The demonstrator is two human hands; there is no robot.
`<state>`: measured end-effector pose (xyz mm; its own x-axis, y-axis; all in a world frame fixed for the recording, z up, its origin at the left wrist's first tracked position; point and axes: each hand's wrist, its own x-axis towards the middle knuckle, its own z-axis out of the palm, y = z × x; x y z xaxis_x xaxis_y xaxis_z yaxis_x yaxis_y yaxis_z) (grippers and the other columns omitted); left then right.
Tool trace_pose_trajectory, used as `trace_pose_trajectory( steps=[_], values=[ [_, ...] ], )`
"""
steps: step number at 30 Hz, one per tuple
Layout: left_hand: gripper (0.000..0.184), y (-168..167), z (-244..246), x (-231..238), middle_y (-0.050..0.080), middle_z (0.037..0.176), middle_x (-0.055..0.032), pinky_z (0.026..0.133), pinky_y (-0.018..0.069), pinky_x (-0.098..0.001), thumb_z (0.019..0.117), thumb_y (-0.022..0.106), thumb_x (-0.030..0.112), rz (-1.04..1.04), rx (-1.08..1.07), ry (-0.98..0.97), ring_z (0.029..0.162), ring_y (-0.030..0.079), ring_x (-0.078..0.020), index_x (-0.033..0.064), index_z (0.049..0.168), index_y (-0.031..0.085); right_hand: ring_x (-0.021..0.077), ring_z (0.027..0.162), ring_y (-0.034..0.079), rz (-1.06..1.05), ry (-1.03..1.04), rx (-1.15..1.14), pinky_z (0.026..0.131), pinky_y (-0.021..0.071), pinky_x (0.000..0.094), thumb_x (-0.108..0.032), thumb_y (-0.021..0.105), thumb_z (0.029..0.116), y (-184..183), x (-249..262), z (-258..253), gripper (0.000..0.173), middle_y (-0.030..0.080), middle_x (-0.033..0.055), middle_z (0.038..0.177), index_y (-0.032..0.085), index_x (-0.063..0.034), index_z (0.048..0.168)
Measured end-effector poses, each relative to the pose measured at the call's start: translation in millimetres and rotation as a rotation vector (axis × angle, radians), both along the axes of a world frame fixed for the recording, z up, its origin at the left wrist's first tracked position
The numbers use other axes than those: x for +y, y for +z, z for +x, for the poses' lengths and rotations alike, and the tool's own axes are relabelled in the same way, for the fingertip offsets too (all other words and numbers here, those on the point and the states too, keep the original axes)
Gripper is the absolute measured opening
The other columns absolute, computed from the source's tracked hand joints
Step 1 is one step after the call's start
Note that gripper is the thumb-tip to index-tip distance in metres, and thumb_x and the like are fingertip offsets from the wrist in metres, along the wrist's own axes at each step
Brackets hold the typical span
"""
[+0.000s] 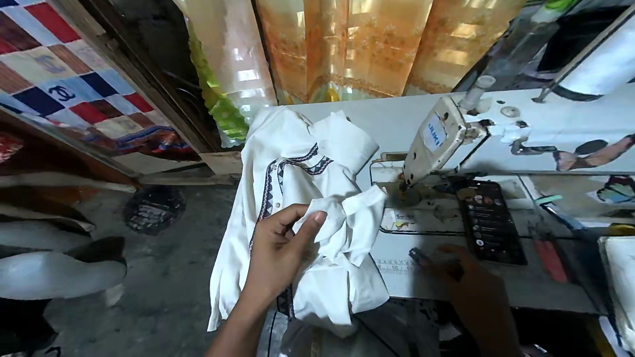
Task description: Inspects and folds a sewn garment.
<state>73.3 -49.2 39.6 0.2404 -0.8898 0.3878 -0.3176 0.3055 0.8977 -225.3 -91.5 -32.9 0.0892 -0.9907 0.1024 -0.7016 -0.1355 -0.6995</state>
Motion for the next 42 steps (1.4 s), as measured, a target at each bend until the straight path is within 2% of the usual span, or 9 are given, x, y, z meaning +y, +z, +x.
trace_pose_trajectory(
  steps=[3,5,15,20,24,30,34,38,42],
  values=[
    [0.008,0.9,-3.2,1.7,0.072,0.080,0.0094,0.066,0.0552,-0.0149,0.0970,0.068,0.013,-0.004,-0.013,0.030,0.070,0.065,0.0031,0.0114,0.093,0.074,0.0049,0.066,0.057,-0.366,0.106,-0.167,0.061,0.0477,0.0173,-0.027,0.068,0.0963,26.6,1.5,31.6,0.030,0.067,0.0088,0.079,0.073,0.0016,0.101],
    [0.008,-0.3,-6.3,0.3,0.072,0.079,0.0098,0.064,0.0544,-0.0143,0.0964,0.068,0.012,0.004,0.015,0.026,0.068,0.064,0.0038,0.0116,0.091,0.074,-0.0009,0.086,0.061,-0.548,0.291,-0.315,0.079,0.0477,0.0081,-0.023,0.068,0.0974,44.0,-3.7,58.6,0.018,0.068,0.0058,0.090,0.074,-0.0059,0.099],
    [0.013,-0.6,-8.5,1.6,0.072,0.081,0.0090,0.066,0.0531,-0.0132,0.0993,0.065,0.012,-0.031,0.087,-0.010,0.070,0.063,0.0051,0.0086,0.092,0.076,0.0042,0.092,0.062,-0.558,0.502,-0.436,0.084,0.0508,0.0173,-0.022,0.067,0.0979,56.5,-32.8,125.2,0.013,0.067,0.0010,0.093,0.076,-0.0127,0.095],
    [0.023,-2.2,-6.4,2.0,0.063,0.069,0.0140,0.060,0.0474,-0.0111,0.1015,0.060,0.012,0.016,0.102,0.023,0.063,0.056,0.0081,0.0108,0.082,0.072,-0.0038,0.084,0.059,-0.497,0.306,-0.421,0.074,0.0490,0.0121,-0.021,0.061,0.1014,73.1,-45.0,97.5,0.019,0.066,-0.0006,0.094,0.071,-0.0056,0.099],
    [0.034,-1.9,-9.4,0.0,0.059,0.066,0.0148,0.061,0.0468,-0.0118,0.1053,0.052,0.013,0.039,0.130,-0.010,0.063,0.055,0.0082,0.0131,0.076,0.068,0.0035,0.099,0.061,-0.580,0.486,-0.428,0.089,0.0487,0.0194,-0.029,0.067,0.0988,67.2,-33.8,113.0,0.018,0.068,-0.0006,0.098,0.076,-0.0134,0.098],
    [0.034,-1.3,-10.4,-0.8,0.058,0.065,0.0147,0.059,0.0458,-0.0113,0.1050,0.052,0.012,0.025,0.141,0.010,0.061,0.054,0.0086,0.0121,0.075,0.068,0.0122,0.100,0.063,-0.662,0.436,-0.404,0.091,0.0495,0.0295,-0.025,0.065,0.0999,52.6,-40.3,131.1,0.016,0.069,0.0030,0.097,0.074,-0.0133,0.094],
    [0.036,-3.5,-6.1,1.8,0.056,0.064,0.0146,0.059,0.0444,-0.0119,0.1055,0.051,0.013,0.041,0.145,0.015,0.060,0.052,0.0080,0.0134,0.072,0.066,0.0041,0.103,0.061,-0.582,0.360,-0.396,0.090,0.0504,0.0215,-0.026,0.059,0.1032,67.3,-51.9,104.1,0.022,0.066,0.0016,0.104,0.070,-0.0093,0.095],
    [0.042,-3.9,-14.3,-1.8,0.051,0.061,0.0163,0.056,0.0409,-0.0105,0.1064,0.046,0.013,0.041,0.184,-0.034,0.057,0.048,0.0094,0.0159,0.067,0.061,0.0108,0.103,0.061,-0.637,0.506,-0.419,0.095,0.0459,0.0320,-0.029,0.069,0.0977,59.0,-34.5,128.8,0.014,0.070,-0.0018,0.100,0.076,-0.0174,0.097],
    [0.034,-6.7,-16.1,-0.1,0.061,0.072,0.0176,0.062,0.0465,-0.0103,0.1082,0.048,0.022,0.030,0.171,-0.100,0.066,0.055,0.0107,0.0147,0.083,0.069,0.0043,0.097,0.060,-0.487,0.495,-0.568,0.090,0.0474,0.0223,-0.023,0.070,0.0962,48.7,-33.0,144.1,0.009,0.068,-0.0034,0.096,0.072,-0.0150,0.094]
  ],
)
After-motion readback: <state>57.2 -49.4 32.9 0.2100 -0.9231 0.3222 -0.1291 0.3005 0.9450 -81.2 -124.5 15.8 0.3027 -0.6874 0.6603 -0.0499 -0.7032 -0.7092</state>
